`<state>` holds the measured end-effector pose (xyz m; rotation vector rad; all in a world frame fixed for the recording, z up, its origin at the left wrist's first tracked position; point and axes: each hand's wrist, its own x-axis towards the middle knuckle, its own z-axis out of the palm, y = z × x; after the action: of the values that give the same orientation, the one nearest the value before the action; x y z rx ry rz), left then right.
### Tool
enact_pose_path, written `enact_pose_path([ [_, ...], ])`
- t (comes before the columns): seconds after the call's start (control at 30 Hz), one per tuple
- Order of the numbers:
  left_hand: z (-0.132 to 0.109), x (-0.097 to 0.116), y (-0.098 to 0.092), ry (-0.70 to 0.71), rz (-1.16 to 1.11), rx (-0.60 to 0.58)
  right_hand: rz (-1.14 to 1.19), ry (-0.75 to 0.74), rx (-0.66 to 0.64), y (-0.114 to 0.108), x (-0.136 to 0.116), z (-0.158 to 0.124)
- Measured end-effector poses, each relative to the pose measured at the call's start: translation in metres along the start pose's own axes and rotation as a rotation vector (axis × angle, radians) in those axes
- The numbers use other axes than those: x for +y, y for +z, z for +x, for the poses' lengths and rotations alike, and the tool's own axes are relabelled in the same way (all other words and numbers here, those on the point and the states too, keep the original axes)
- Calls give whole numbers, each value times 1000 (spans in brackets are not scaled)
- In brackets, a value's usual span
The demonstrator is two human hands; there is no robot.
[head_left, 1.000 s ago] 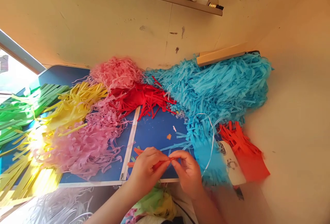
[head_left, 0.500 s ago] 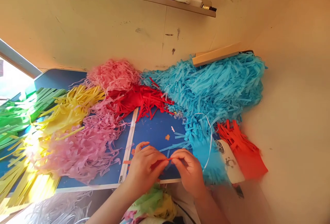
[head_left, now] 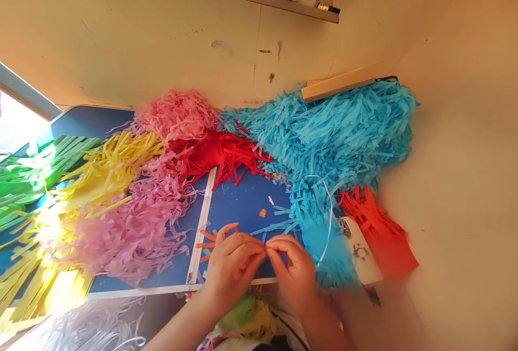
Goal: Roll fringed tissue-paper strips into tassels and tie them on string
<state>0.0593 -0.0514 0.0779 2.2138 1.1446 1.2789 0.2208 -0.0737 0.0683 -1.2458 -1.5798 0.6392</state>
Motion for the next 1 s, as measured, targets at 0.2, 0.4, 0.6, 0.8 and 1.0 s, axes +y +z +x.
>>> enact_pose_path([
  [0.2,-5,-3,4,56,33,68,-73,-62,37,2,-3,-2],
  [0.4,-4,-5,1,43,-35,57,-70,-66,-30,-4,-6,1],
  [0.6,-3,-7,-2,59,-57,53,-99,-69,-31,-2,-3,1],
  [0.8,-2,-9,-2,25,-58,55,-122,-100,-36,-1,-3,2],
  [1.0,-2,-10,-2,6,-48,40,-146,-97,-46,-1,-4,3],
])
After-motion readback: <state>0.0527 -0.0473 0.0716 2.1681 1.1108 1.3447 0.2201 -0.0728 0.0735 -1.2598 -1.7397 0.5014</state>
